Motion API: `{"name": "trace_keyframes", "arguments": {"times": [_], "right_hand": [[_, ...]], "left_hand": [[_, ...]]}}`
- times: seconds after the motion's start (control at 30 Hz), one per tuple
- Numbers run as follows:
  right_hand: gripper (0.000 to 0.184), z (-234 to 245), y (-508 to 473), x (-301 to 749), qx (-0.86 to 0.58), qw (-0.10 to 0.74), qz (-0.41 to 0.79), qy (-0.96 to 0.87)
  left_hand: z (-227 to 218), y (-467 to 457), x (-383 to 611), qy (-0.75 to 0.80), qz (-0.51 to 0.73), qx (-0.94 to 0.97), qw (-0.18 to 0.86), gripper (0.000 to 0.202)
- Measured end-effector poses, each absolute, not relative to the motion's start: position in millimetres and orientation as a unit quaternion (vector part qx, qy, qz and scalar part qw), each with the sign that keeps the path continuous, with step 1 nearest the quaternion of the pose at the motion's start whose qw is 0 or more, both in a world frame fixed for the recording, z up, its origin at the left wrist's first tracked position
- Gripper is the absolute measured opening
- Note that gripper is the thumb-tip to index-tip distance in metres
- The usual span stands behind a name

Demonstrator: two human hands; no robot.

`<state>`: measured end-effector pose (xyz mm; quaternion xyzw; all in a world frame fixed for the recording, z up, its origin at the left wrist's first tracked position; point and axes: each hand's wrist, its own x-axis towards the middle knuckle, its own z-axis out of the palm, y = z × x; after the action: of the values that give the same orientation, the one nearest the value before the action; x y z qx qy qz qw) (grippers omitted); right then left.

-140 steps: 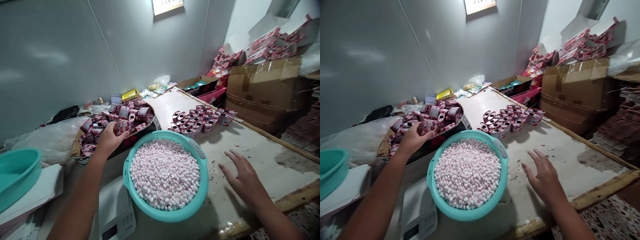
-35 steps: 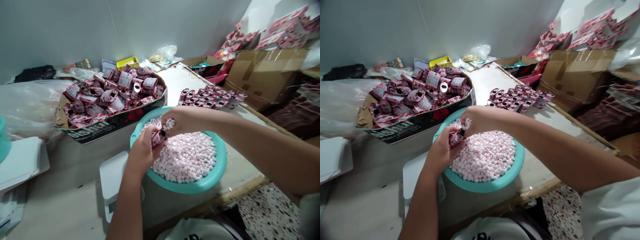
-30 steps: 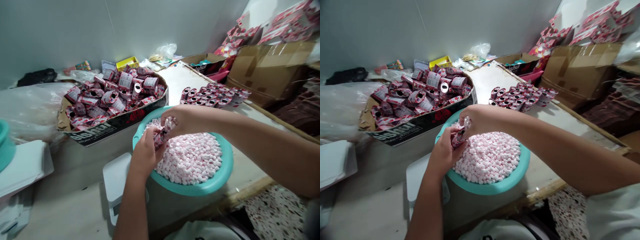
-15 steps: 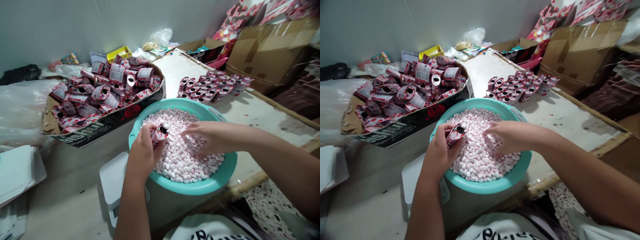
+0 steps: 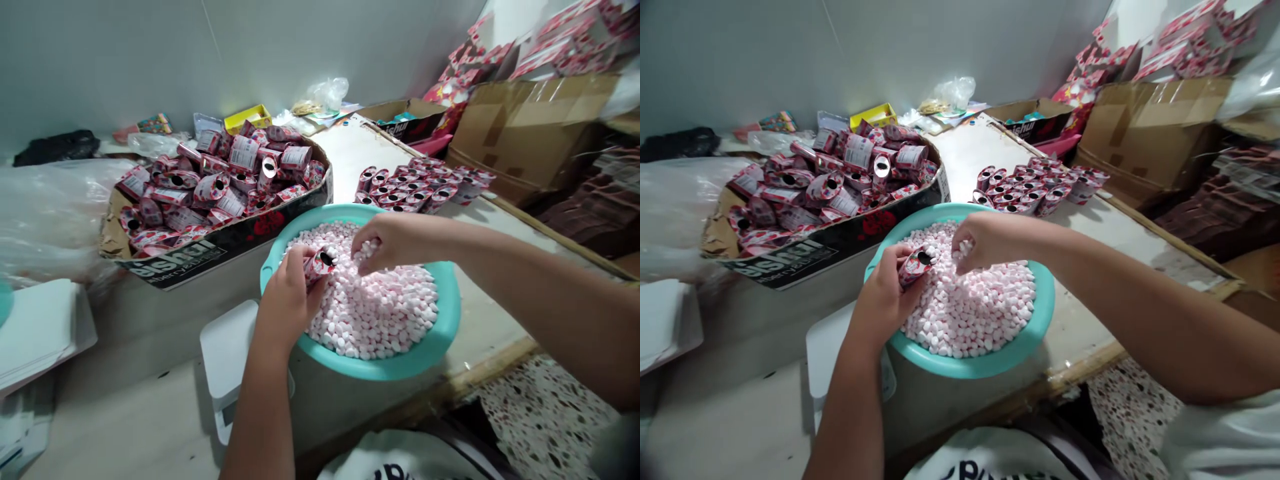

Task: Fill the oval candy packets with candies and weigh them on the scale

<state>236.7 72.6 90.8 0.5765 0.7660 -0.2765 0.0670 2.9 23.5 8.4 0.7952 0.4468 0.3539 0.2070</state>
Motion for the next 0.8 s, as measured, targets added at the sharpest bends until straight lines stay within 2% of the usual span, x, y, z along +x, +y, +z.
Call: {"name": "trace_keyframes", "arguments": {"times": [0.13, 0.3, 0.43, 0.63, 0.73, 0.8], "right_hand": [[0.034, 115, 81, 214, 0.543, 0.012, -0.246, 0.803], [0.041, 116, 82, 196, 0.514, -0.026, -0.210, 0.831], [0.034, 114, 77, 218, 0.530, -0.083, -0.200, 0.820], [0.040, 78, 69, 255, 0.534, -0.146, -0.294, 0.779], [0.032, 54, 61, 243, 0.529, -0.208, -0.313, 0.761], [0.025, 44, 53, 229, 0.527, -0.256, -0.285, 0.758]], "left_hand": [[7, 25, 2, 0.442, 0.353, 0.798, 0.207, 0.032], [8, 25, 2, 0.445, 0.355, 0.795, 0.211, 0.036], [10, 24, 3, 0.453, 0.352, 0.793, 0.205, 0.032], [9, 23, 3, 0.456, 0.351, 0.791, 0.206, 0.032], [8, 23, 3, 0.455, 0.353, 0.791, 0.208, 0.033], [8, 24, 3, 0.455, 0.353, 0.790, 0.209, 0.033]]}}
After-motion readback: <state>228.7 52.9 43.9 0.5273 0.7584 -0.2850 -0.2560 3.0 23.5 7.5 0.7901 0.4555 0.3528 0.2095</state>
